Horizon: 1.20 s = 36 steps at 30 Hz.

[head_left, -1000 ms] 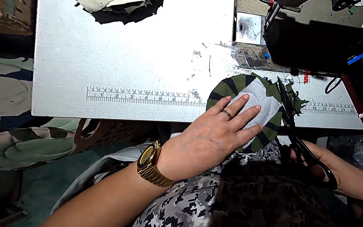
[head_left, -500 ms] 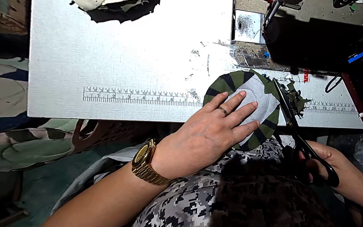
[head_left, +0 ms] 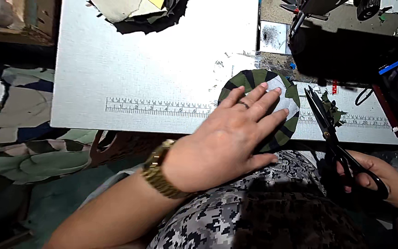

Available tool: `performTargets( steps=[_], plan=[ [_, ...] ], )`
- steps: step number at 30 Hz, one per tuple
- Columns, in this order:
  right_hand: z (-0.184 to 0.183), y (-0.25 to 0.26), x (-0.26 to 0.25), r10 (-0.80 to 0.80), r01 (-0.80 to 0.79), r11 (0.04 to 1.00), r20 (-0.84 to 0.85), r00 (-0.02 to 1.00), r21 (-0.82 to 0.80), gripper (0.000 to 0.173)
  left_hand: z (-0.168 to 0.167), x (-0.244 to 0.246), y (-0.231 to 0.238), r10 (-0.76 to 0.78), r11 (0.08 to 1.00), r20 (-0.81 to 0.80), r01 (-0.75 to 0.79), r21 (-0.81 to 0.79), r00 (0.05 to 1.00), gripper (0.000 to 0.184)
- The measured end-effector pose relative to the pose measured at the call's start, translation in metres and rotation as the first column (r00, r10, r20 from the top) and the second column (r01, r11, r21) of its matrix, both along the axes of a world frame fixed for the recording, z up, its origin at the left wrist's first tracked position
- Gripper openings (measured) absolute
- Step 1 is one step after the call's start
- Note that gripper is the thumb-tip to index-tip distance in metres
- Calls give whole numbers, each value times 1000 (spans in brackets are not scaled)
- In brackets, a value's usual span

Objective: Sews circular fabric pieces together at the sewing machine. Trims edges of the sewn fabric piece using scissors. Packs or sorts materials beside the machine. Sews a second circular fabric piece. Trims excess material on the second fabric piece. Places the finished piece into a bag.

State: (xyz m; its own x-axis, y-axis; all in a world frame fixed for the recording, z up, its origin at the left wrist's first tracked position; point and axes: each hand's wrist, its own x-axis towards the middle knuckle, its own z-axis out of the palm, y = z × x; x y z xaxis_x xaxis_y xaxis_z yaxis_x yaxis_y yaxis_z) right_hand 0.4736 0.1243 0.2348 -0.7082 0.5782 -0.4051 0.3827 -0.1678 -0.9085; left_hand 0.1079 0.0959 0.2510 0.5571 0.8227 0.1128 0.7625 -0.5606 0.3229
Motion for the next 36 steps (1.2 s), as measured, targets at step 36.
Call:
performTargets(
  steps=[36],
  plan=[
    [-11,-26,-15,45,-45,997,7,999,55,66,-38,22,-7,-199,980,93,197,34,976,51]
  ],
)
